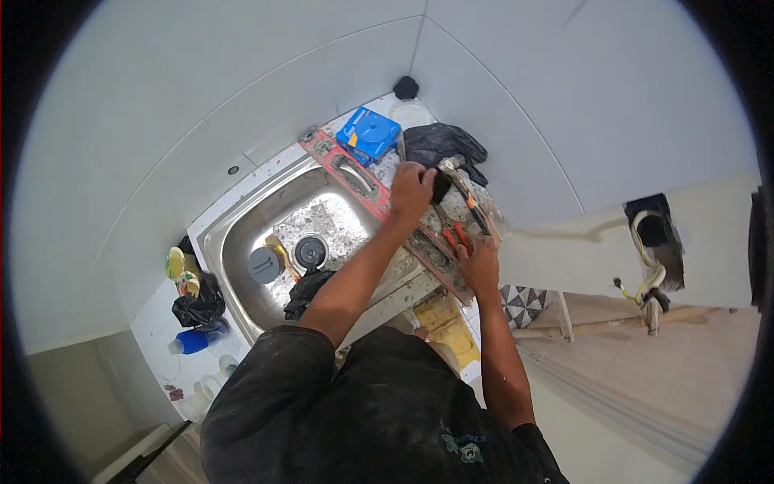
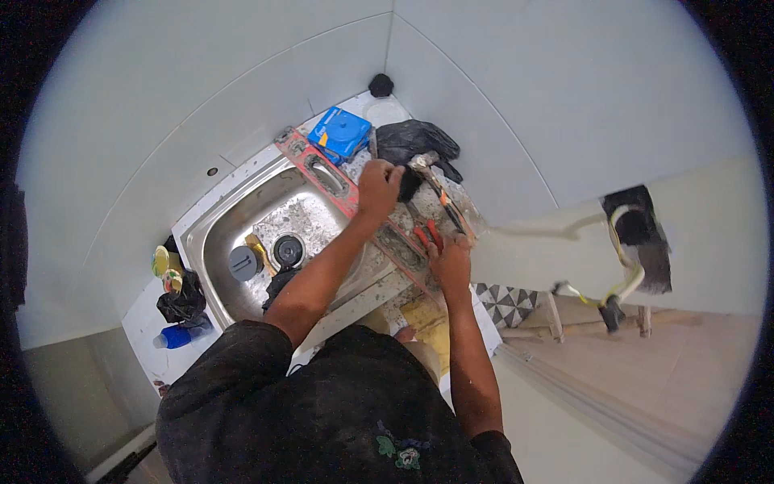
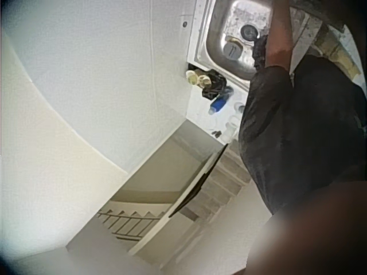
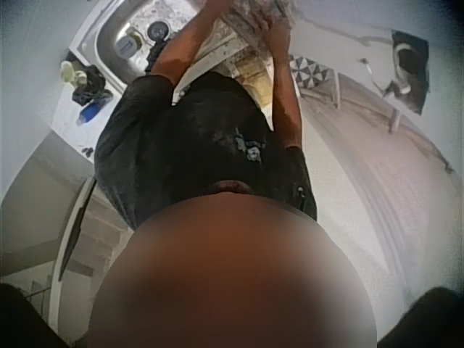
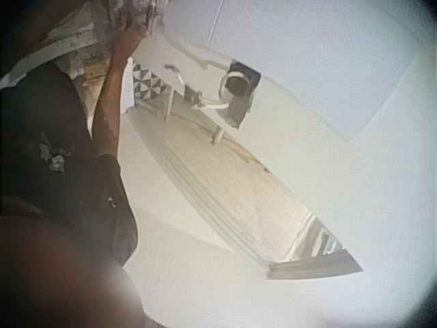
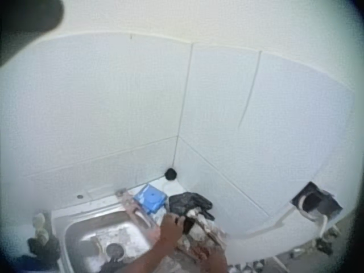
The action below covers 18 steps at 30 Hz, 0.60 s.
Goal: Cutting wires and preparing an electrical box for installation in a wall.
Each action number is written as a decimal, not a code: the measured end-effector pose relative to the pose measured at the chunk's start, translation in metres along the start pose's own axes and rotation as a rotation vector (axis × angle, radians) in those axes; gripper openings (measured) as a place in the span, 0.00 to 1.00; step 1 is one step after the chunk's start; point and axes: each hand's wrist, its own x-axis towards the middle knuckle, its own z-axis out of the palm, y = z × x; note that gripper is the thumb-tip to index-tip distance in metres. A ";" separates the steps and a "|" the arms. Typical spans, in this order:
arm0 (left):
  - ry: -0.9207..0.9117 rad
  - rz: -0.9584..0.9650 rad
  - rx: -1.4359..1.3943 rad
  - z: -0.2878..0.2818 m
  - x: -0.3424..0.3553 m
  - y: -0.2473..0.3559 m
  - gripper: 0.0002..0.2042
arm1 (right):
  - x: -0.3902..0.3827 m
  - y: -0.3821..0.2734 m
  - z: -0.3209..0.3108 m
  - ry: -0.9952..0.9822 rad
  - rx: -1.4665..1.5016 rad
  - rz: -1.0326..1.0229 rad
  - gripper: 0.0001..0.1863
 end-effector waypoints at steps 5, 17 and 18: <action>-0.110 -0.043 -0.003 0.001 -0.024 0.001 0.15 | 0.014 -0.003 0.014 -0.033 -0.097 0.009 0.20; -0.015 -0.171 -0.081 -0.039 -0.046 0.016 0.24 | 0.019 -0.008 0.017 -0.097 -0.125 -0.120 0.24; -0.044 -0.195 -0.118 -0.043 -0.049 0.019 0.24 | 0.017 -0.008 0.017 -0.123 -0.113 -0.156 0.24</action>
